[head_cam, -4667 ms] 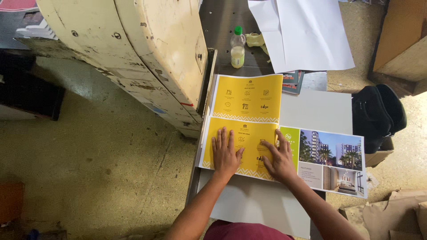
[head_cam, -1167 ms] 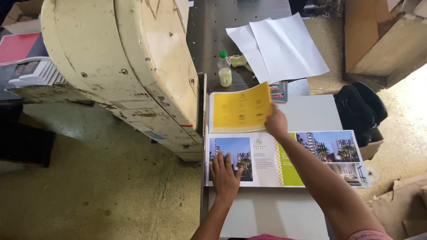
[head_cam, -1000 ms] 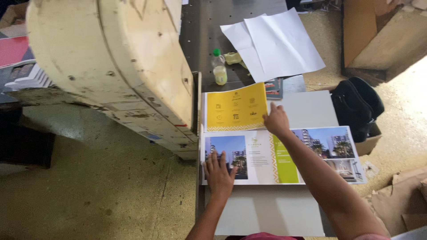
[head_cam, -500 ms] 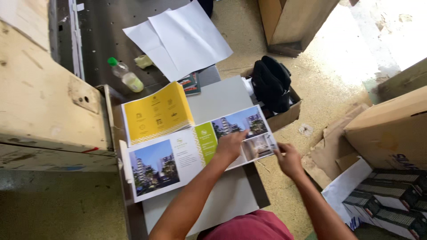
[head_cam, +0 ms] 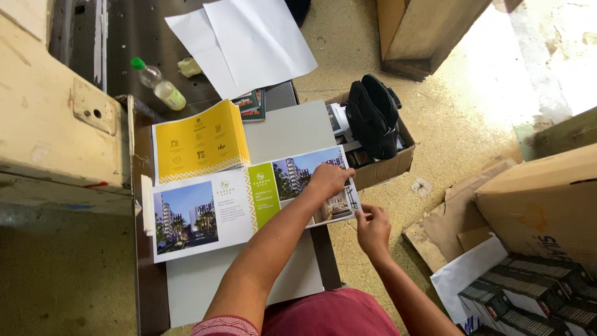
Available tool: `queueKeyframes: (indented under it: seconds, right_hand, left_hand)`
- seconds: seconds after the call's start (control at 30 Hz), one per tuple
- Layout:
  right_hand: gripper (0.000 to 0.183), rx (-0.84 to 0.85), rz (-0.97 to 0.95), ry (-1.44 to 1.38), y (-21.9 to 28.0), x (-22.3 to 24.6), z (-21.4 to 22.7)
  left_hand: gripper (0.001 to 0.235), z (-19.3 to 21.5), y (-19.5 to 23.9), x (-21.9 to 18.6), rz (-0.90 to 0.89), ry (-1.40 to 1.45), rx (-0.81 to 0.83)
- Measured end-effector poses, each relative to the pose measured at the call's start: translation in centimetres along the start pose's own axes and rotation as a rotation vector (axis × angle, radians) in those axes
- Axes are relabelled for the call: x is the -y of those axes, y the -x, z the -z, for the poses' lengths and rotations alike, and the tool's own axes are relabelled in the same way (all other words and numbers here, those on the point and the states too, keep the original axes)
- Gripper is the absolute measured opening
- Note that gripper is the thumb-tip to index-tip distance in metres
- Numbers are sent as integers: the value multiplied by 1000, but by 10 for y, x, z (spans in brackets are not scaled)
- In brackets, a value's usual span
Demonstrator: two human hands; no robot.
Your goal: The person repeatedly folds a stack of yellow and white brochures on a table. They open the brochures, fold them in half, and place them back on the stack, repeating this process for multiple items.
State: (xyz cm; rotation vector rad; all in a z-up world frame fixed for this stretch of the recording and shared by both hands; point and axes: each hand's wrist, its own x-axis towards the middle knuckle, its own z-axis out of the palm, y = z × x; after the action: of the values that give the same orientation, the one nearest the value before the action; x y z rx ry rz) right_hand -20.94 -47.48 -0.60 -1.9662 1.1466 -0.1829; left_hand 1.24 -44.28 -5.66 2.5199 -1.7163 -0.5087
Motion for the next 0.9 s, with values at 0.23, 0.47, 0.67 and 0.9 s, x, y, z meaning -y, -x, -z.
queueKeyframes:
  seconds: [0.23, 0.47, 0.67, 0.9]
  right_hand:
    - [39, 231, 16, 420, -17, 14, 19]
    - [42, 390, 81, 817, -33, 20, -20]
    - [24, 551, 651, 711, -11, 74, 11]
    - [24, 710, 924, 451, -32, 70, 45]
  left_hand:
    - [55, 56, 41, -25, 92, 98, 61]
    - [81, 94, 90, -35, 381, 828, -146]
    - [73, 44, 88, -15, 388, 1260, -425]
    - [76, 57, 97, -20, 364, 1226, -500]
